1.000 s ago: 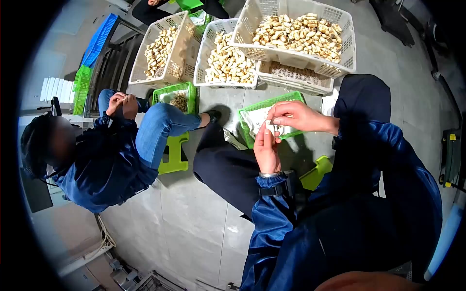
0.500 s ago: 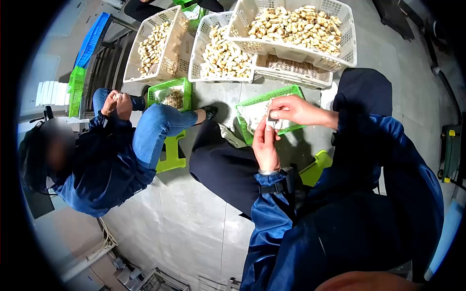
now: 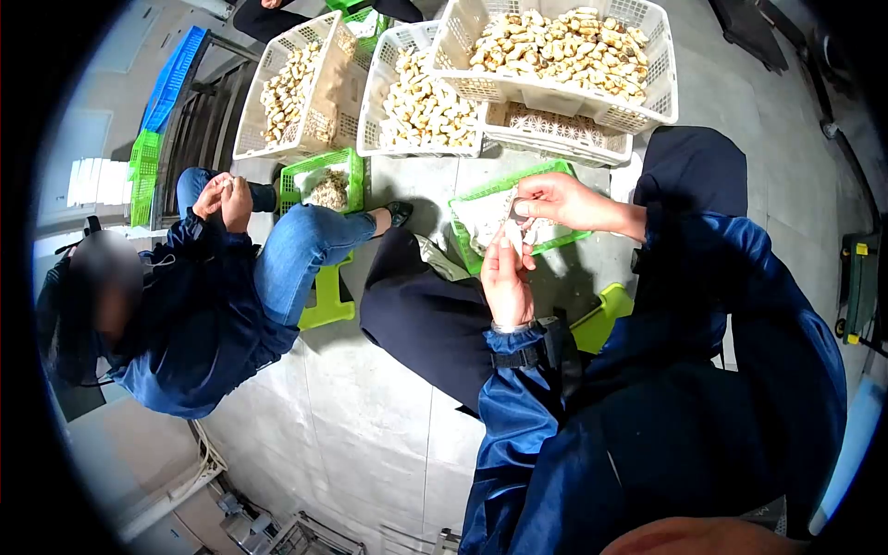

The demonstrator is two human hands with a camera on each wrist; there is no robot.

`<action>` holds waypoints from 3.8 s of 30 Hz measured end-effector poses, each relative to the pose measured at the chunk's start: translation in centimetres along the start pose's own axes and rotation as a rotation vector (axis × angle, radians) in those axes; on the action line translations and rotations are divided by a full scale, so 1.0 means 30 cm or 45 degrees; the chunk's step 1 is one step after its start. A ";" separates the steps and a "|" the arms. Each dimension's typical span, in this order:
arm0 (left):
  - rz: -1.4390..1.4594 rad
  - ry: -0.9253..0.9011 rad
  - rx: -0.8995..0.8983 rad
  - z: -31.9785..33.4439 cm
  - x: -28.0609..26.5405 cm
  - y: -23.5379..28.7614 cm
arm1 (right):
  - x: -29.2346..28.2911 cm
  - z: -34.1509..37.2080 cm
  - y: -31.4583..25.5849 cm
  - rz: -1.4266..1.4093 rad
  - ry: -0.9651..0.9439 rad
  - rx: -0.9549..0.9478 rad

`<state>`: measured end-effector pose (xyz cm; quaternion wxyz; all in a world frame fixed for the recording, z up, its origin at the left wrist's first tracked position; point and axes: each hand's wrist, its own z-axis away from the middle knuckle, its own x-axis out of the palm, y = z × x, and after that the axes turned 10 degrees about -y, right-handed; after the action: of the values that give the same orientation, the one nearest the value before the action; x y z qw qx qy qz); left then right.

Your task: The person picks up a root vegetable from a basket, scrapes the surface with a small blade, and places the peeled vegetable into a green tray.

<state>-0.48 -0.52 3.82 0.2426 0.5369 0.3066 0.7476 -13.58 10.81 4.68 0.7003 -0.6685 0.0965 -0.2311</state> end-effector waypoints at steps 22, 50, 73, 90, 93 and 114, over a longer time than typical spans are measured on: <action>-0.329 0.046 0.170 -0.011 0.003 -0.023 | -0.008 -0.003 0.000 0.068 -0.012 0.031; -0.151 -0.053 -0.114 -0.002 -0.004 -0.057 | 0.043 0.009 0.003 -0.143 0.117 0.260; -0.884 0.245 0.353 -0.001 -0.026 -0.044 | 0.035 0.018 -0.014 0.354 0.009 -0.135; -0.885 0.251 0.342 0.009 -0.003 -0.020 | -0.008 0.007 -0.011 -0.144 0.033 0.096; -0.557 0.221 0.199 0.015 -0.005 -0.031 | -0.084 -0.015 0.091 0.564 0.100 0.255; -0.347 0.316 -0.047 -0.035 0.002 0.021 | -0.704 -0.509 -0.202 1.209 0.475 0.138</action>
<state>-1.53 -1.13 4.05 0.3117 0.3895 0.3903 0.7738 -40.03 6.76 5.61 0.7326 -0.4611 0.5007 -0.0077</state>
